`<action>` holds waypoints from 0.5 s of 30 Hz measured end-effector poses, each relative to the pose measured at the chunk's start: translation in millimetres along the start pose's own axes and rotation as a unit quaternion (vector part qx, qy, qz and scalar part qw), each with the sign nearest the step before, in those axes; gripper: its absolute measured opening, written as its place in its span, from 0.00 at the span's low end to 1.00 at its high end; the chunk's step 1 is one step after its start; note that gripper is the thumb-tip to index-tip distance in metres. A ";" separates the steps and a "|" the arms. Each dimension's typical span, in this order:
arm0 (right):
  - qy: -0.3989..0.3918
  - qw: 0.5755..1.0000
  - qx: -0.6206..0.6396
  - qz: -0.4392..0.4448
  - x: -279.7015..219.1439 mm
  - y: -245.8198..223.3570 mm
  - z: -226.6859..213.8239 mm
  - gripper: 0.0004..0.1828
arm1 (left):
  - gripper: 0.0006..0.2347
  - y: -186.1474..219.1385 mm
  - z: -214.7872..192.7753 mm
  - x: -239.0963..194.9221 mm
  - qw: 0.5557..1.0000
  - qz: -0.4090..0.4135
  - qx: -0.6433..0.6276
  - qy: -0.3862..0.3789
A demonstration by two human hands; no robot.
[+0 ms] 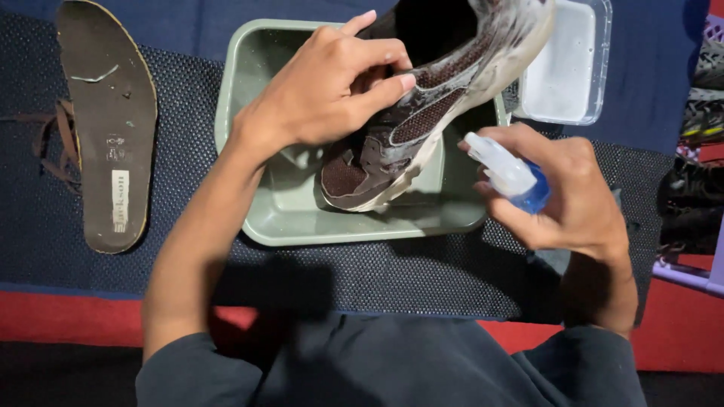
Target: The person scrubs a brown and white sneaker with a yellow brush and soapy water. They hold the shoe in a green basin and repeatedly dip the brush into a container of water to clean the shoe's upper and sole.
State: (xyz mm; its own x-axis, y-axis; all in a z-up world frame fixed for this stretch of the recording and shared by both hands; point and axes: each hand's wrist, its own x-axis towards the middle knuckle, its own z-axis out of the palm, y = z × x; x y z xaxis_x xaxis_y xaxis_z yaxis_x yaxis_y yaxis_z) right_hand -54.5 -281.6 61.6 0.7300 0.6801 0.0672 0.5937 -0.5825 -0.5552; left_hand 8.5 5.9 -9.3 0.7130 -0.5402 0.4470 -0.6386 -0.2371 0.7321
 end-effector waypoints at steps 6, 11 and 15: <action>-0.004 0.999 0.010 0.049 -25.9 3.6 3.4 0.28 | 0.09 0.0 -0.8 -0.7 1.000 0.007 0.007 0.001; 0.220 0.954 0.186 0.082 -83.8 59.0 -0.3 0.32 | 0.09 1.3 -1.4 -0.4 1.000 0.011 0.007 0.000; 0.360 0.913 0.127 0.143 -183.0 201.1 -37.8 0.21 | 0.08 2.9 -4.6 3.4 1.000 0.021 0.011 -0.006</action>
State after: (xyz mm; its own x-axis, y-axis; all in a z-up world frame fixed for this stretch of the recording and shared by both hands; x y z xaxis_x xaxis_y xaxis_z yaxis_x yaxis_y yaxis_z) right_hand -55.9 -540.0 -31.0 0.9303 -0.0064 0.3666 0.3131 -0.5066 -0.8033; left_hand 10.4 7.1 -3.2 0.6824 -0.5601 0.4697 -0.6734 -0.2316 0.7021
